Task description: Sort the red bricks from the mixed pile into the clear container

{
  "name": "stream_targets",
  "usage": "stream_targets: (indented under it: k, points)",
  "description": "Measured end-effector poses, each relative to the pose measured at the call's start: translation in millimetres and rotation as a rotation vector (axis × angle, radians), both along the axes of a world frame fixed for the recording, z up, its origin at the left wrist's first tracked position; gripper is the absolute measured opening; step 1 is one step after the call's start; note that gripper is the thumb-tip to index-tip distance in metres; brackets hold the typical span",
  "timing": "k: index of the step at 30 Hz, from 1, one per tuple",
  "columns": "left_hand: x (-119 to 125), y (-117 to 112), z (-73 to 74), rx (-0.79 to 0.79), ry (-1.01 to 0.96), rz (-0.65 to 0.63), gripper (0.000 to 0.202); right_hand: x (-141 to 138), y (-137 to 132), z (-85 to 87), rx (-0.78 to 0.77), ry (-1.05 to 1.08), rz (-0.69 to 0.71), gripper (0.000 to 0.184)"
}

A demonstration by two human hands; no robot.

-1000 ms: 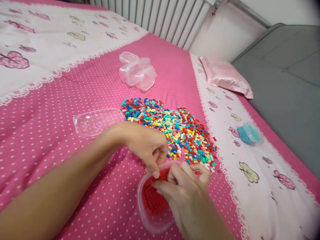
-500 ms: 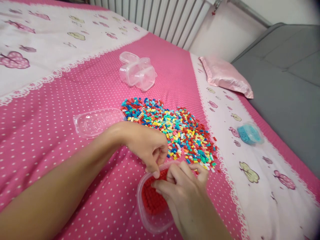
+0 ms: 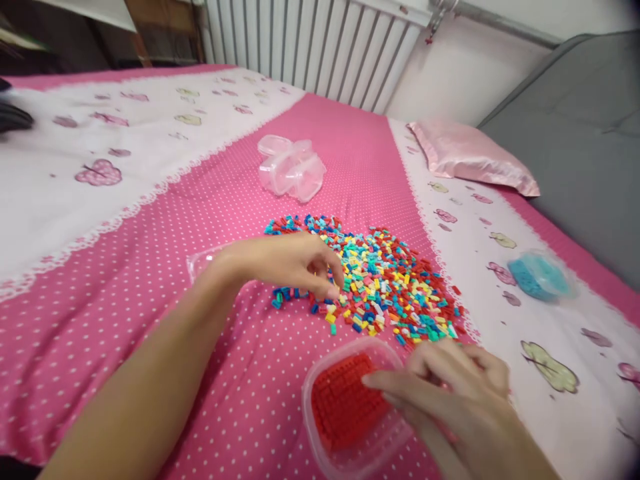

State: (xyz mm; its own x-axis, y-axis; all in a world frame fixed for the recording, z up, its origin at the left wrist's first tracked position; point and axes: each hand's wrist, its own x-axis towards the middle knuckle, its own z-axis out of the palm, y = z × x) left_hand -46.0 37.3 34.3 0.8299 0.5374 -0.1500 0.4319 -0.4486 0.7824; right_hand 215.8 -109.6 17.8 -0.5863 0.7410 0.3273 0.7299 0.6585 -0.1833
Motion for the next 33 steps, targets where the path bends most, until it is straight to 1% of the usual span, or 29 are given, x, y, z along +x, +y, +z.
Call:
stream_targets:
  k: [1,3,4,5,6,10,13,15,17,19,23,25,30,33]
  points:
    - [-6.4,3.8,0.5,0.127,0.018,0.116,0.027,9.9,2.2,1.2,0.058,0.009,-0.006,0.023]
    - [-15.6,10.5,-0.2,0.392,0.107,0.344,0.023,25.0,7.2,-0.6,0.125,0.040,-0.026,0.023]
    - [-18.2,13.3,-1.5,0.501,0.164,0.430,0.021,29.9,9.7,-3.1,0.138,0.066,-0.049,0.024]
    - [-19.5,15.7,-3.5,0.563,0.193,0.477,0.021,33.1,12.2,-6.3,0.135,0.090,-0.076,0.026]
    - [-19.8,17.7,-5.7,0.599,0.214,0.497,0.022,35.1,14.5,-9.9,0.118,0.113,-0.104,0.027]
    - [-16.5,20.1,-13.0,0.654,0.275,0.499,0.017,37.0,21.5,-22.1,-0.055,0.173,-0.182,0.026]
    - [-15.3,17.3,-13.4,0.661,0.366,0.490,0.011,38.3,24.4,-26.2,-0.141,0.215,-0.201,0.024]
    - [-16.2,14.9,-11.5,0.670,0.445,0.524,0.010,39.8,25.9,-27.9,-0.154,0.245,-0.202,0.022]
    - [-17.5,13.3,-9.1,0.683,0.517,0.574,0.015,41.1,27.0,-30.0,-0.156,0.266,-0.196,0.019]
    - [-18.2,12.9,-7.5,0.679,0.566,0.593,0.016,41.8,27.6,-32.6,-0.152,0.275,-0.191,0.017]
    - [-14.8,14.2,-10.2,0.632,0.609,0.520,0.007,40.7,27.1,-36.4,-0.182,0.265,-0.178,0.016]
    - [-11.1,14.8,-13.8,0.625,0.630,0.499,0.004,38.8,26.2,-36.4,-0.214,0.260,-0.170,0.016]
    - [-0.1,14.2,-20.5,0.653,0.709,0.526,0.009,27.6,21.8,-29.0,-0.272,0.282,-0.140,0.017]
    - [5.3,13.7,-21.2,0.653,0.754,0.539,0.015,19.5,18.5,-21.8,-0.310,0.328,-0.174,0.016]
